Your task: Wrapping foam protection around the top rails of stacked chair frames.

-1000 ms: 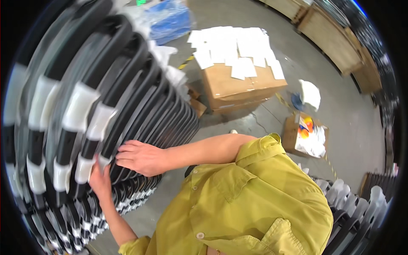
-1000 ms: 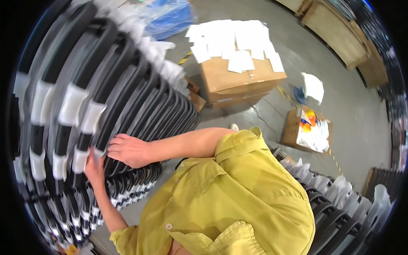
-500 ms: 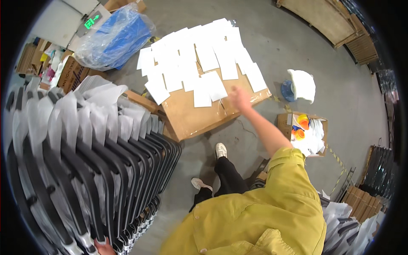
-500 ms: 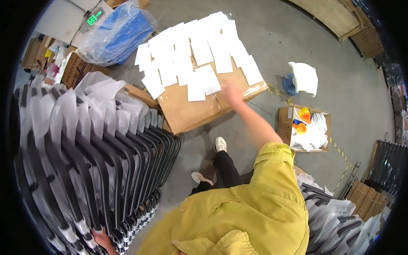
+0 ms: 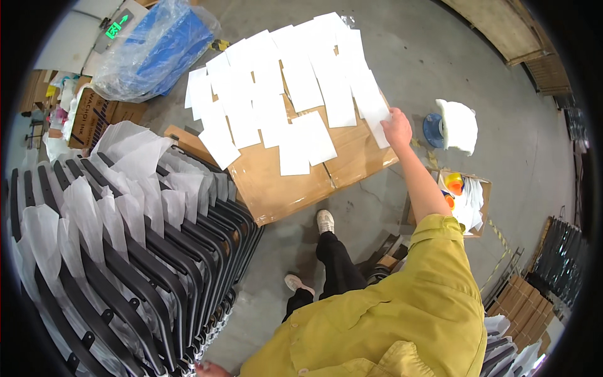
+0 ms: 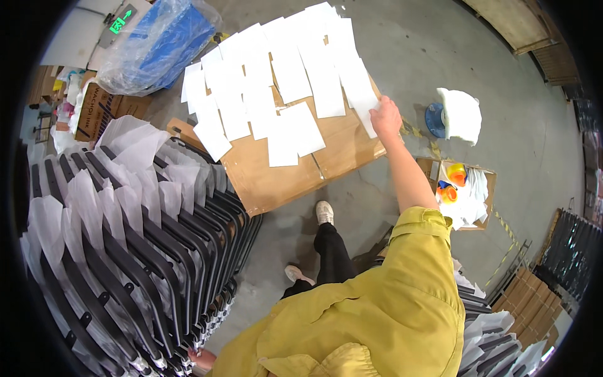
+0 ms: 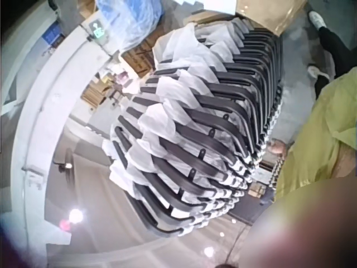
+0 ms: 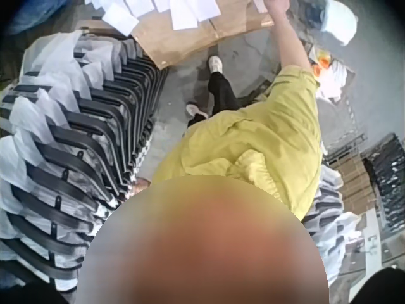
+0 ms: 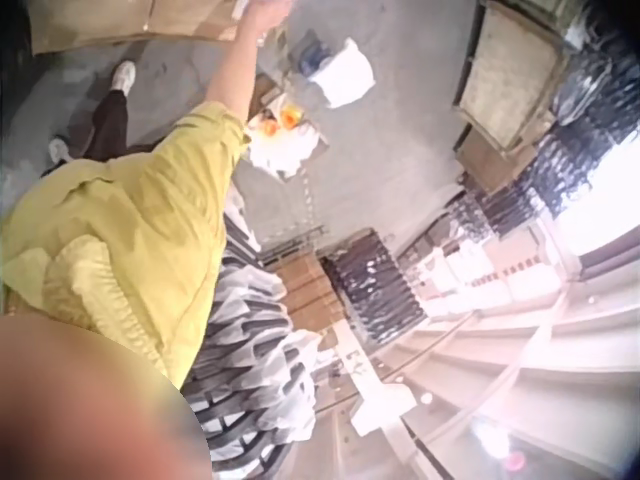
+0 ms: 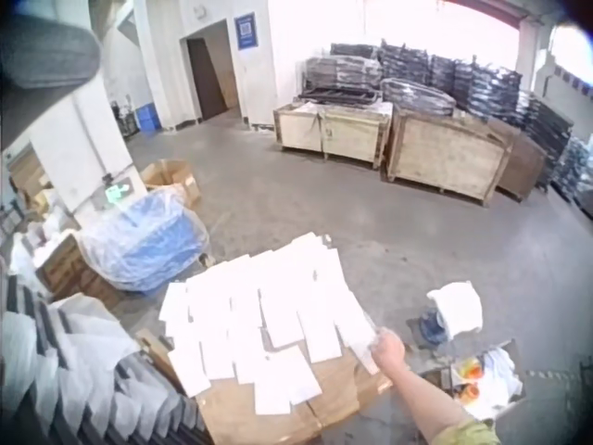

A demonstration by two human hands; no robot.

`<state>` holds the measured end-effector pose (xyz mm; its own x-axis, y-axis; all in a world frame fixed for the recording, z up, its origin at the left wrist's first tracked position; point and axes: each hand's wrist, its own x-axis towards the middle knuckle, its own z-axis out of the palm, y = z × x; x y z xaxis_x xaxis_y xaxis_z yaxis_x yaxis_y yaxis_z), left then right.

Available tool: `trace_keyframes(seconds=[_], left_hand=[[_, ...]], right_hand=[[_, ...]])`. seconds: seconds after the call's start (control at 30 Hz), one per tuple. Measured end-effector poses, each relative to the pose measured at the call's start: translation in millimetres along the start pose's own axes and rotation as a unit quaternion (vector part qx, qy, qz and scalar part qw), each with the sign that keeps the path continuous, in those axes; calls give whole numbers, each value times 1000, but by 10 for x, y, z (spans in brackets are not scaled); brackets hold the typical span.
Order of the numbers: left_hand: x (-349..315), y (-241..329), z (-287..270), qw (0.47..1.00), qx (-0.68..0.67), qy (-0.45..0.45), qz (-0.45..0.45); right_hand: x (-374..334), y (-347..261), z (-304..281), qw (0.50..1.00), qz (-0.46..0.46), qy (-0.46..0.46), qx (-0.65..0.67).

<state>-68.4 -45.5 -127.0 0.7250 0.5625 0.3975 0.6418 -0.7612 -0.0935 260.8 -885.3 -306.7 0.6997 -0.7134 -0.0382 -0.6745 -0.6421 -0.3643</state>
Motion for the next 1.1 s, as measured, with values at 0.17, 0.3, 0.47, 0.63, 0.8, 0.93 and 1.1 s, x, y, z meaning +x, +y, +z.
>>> trace_keyframes(seconds=[0.17, 0.3, 0.47, 0.63, 0.8, 0.93, 1.1], left_hand=[[-276, 2119, -123, 906, -313, -276, 75], [-373, 3248, -264, 730, -481, -483, 54], [-563, 4148, -626, 574, -610, -524, 153], [-176, 3280, -623, 588, -632, -497, 86], [468, 2048, -935, 721, -374, -477, 335], [711, 1585, -1138, 697, -466, -453, 303], [1134, 1088, -1246, 867, -357, 116, 328]], right_hand=[[-172, -72, -402, 933, 72, -184, 302], [-984, -599, -654, 704, 118, -308, 629], [-2848, -1514, -726, 539, 161, -378, 735], [-3696, -1680, -721, 608, 110, -389, 683], [-4237, -2378, -1424, 747, -417, -324, 404], [-4858, -2735, -1178, 595, -380, -609, 361], [-5297, -3190, -718, 580, -230, -644, 442]])
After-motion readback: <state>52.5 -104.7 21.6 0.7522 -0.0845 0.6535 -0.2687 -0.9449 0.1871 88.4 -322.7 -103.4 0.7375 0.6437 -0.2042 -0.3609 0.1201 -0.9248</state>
